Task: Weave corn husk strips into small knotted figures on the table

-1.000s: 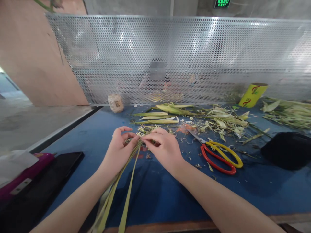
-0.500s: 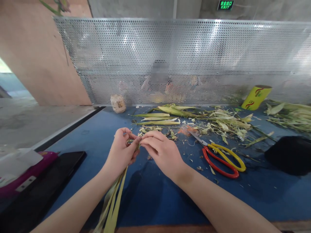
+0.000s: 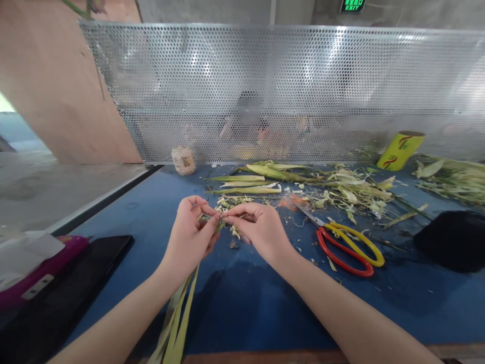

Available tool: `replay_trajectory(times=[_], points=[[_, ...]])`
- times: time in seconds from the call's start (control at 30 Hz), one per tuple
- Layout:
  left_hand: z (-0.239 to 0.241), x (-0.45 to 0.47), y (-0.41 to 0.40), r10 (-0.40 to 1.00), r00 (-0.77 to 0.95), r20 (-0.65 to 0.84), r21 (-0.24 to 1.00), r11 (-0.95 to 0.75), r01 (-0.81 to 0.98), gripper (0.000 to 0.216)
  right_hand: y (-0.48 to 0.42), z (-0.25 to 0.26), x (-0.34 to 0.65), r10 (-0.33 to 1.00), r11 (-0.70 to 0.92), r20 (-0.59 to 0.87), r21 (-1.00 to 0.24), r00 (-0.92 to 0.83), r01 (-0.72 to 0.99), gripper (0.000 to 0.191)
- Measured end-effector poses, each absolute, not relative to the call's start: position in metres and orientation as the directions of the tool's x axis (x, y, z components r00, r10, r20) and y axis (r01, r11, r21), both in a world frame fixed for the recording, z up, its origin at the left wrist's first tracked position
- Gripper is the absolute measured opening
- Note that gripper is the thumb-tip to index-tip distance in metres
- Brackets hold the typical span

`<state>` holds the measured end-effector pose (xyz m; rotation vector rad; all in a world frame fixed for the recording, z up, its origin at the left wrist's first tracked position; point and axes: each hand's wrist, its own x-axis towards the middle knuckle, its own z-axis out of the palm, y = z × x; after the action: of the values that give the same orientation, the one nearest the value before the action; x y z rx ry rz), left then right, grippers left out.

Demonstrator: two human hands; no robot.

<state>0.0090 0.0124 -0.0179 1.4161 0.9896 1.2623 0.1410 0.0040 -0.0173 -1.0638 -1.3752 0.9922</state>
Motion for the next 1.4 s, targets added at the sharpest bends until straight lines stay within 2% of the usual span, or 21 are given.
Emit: replay_trajectory(times=[0.1, 0.2, 0.27, 0.43, 0.63, 0.73, 0.87, 1.0, 1.13, 1.3, 1.4], points=[[-0.015, 0.008, 0.01, 0.97, 0.148, 0.193, 0.981, -0.19, -0.032, 0.025, 0.006, -0.015, 0.144, 0.975, 0.207, 0.206, -0.978, -0.08, -0.007, 0.01], [-0.013, 0.008, 0.008, 0.966, 0.163, 0.203, 0.979, -0.206, 0.003, 0.025, 0.006, -0.013, 0.144, 0.97, 0.225, 0.222, -0.974, -0.096, 0.025, 0.011], [-0.013, 0.007, 0.007, 0.953, 0.161, 0.255, 0.965, -0.263, 0.026, 0.025, 0.005, -0.012, 0.144, 0.97, 0.237, 0.234, -0.971, -0.073, 0.043, 0.013], [-0.012, 0.002, 0.006, 0.91, 0.145, 0.39, 0.907, -0.406, 0.11, 0.028, 0.003, -0.007, 0.146, 0.972, 0.234, 0.234, -0.972, -0.014, -0.001, 0.029], [-0.002, -0.002, 0.0, 0.877, 0.04, 0.479, 0.841, -0.472, 0.265, 0.034, 0.001, -0.002, 0.148, 0.971, 0.234, 0.229, -0.97, -0.075, 0.07, 0.025], [-0.001, -0.003, -0.001, 0.829, 0.071, 0.555, 0.771, -0.544, 0.33, 0.036, 0.001, -0.005, 0.148, 0.959, 0.277, 0.268, -0.955, -0.089, 0.107, 0.022], [-0.002, -0.003, -0.001, 0.796, 0.113, 0.595, 0.732, -0.594, 0.333, 0.031, -0.001, -0.006, 0.149, 0.934, 0.355, 0.344, -0.921, -0.091, 0.162, 0.022], [-0.004, 0.0, -0.001, 0.769, 0.055, 0.636, 0.745, -0.631, 0.216, 0.041, -0.003, -0.004, 0.15, 0.907, 0.42, 0.408, -0.889, -0.099, 0.181, 0.023], [-0.001, -0.001, 0.0, 0.814, 0.031, 0.58, 0.804, -0.579, 0.136, 0.053, -0.005, -0.002, 0.15, 0.895, 0.445, 0.428, -0.876, -0.126, 0.184, 0.025], [0.004, -0.005, 0.003, 0.89, 0.139, 0.434, 0.889, -0.448, 0.092, 0.084, -0.005, -0.003, 0.152, 0.889, 0.455, 0.429, -0.869, -0.162, 0.195, 0.03], [0.004, -0.006, 0.004, 0.912, 0.149, 0.382, 0.916, -0.395, 0.069, 0.093, -0.005, -0.004, 0.154, 0.883, 0.467, 0.444, -0.864, -0.152, 0.188, 0.038]])
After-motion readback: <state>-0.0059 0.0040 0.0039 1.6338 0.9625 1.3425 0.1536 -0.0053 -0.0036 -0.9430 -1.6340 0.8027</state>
